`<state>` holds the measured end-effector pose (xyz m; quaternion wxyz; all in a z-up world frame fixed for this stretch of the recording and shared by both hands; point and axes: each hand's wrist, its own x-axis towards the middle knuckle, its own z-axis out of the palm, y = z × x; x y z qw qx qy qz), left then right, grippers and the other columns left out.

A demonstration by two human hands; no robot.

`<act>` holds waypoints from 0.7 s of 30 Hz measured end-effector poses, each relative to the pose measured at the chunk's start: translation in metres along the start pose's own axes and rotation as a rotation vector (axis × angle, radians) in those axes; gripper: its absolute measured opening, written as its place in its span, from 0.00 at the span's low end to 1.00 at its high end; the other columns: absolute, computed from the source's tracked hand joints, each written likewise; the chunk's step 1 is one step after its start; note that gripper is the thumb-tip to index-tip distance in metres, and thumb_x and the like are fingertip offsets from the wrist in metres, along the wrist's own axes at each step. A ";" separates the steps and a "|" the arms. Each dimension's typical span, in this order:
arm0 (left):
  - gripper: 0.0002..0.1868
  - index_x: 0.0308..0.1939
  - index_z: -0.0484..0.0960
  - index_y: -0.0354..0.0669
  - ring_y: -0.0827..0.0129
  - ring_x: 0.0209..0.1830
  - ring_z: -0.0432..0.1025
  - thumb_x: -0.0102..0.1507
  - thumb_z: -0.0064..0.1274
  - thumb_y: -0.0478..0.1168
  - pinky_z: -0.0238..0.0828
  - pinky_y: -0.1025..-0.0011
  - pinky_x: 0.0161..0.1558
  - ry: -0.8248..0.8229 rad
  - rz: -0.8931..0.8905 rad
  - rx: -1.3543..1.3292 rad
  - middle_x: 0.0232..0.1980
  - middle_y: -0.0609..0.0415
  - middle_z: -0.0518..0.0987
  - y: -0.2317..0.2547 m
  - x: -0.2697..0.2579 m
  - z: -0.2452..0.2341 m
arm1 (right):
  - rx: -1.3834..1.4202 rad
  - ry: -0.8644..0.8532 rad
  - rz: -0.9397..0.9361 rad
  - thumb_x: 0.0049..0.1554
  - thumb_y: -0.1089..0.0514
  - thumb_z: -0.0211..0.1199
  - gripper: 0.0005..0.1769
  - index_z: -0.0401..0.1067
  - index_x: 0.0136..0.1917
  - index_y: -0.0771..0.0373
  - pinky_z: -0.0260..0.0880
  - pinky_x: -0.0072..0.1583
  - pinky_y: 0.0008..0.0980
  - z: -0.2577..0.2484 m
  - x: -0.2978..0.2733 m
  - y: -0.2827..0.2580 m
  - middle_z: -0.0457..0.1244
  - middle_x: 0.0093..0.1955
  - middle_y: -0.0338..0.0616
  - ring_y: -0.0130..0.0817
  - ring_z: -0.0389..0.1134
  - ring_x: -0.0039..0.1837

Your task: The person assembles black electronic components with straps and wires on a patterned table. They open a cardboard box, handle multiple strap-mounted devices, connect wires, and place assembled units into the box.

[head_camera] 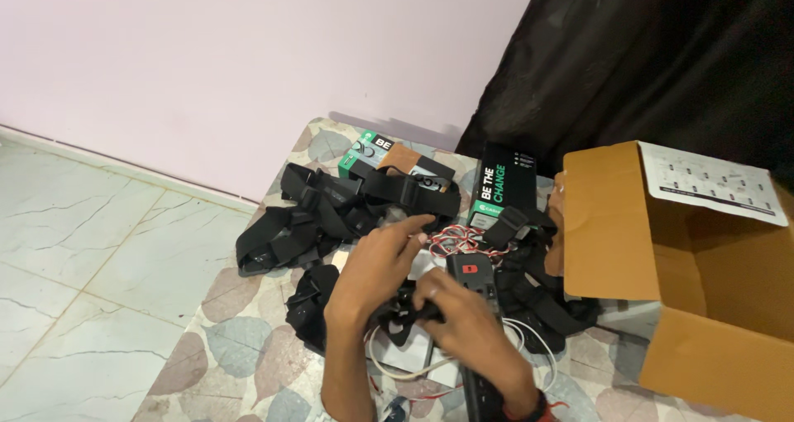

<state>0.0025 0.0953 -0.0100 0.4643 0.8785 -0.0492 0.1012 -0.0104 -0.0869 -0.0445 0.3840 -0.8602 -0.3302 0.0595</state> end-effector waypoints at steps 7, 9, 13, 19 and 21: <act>0.20 0.60 0.79 0.43 0.48 0.48 0.78 0.66 0.49 0.43 0.71 0.57 0.48 0.089 0.034 0.018 0.50 0.43 0.84 0.012 0.001 0.009 | 0.473 0.349 -0.074 0.42 0.72 0.75 0.22 0.65 0.44 0.63 0.65 0.63 0.31 -0.031 -0.006 0.049 0.63 0.54 0.43 0.34 0.66 0.60; 0.20 0.61 0.79 0.43 0.45 0.49 0.76 0.67 0.50 0.44 0.70 0.55 0.48 0.153 0.195 0.065 0.53 0.42 0.83 0.013 0.003 0.016 | 0.707 0.441 -0.049 0.45 0.73 0.73 0.22 0.65 0.47 0.63 0.64 0.65 0.30 -0.035 -0.010 0.060 0.61 0.57 0.43 0.31 0.64 0.63; 0.25 0.68 0.73 0.47 0.55 0.42 0.78 0.68 0.49 0.49 0.73 0.62 0.44 0.033 -0.061 -0.113 0.47 0.43 0.83 0.025 0.006 0.030 | 1.006 0.597 -0.109 0.50 0.74 0.68 0.20 0.65 0.52 0.62 0.67 0.65 0.34 -0.045 -0.020 0.072 0.62 0.59 0.43 0.34 0.65 0.63; 0.34 0.76 0.61 0.42 0.72 0.43 0.77 0.68 0.52 0.43 0.76 0.72 0.45 -0.041 -0.071 -0.882 0.46 0.47 0.83 0.033 0.019 0.058 | 1.330 0.518 -0.151 0.47 0.79 0.60 0.25 0.67 0.58 0.67 0.68 0.64 0.40 -0.055 -0.032 0.085 0.64 0.62 0.51 0.41 0.67 0.63; 0.36 0.77 0.58 0.40 0.71 0.48 0.79 0.67 0.55 0.38 0.77 0.73 0.51 -0.032 -0.010 -1.066 0.50 0.47 0.84 0.031 0.020 0.067 | 1.373 0.480 -0.228 0.49 0.82 0.57 0.26 0.67 0.60 0.68 0.67 0.67 0.43 -0.057 -0.034 0.090 0.63 0.64 0.54 0.44 0.66 0.64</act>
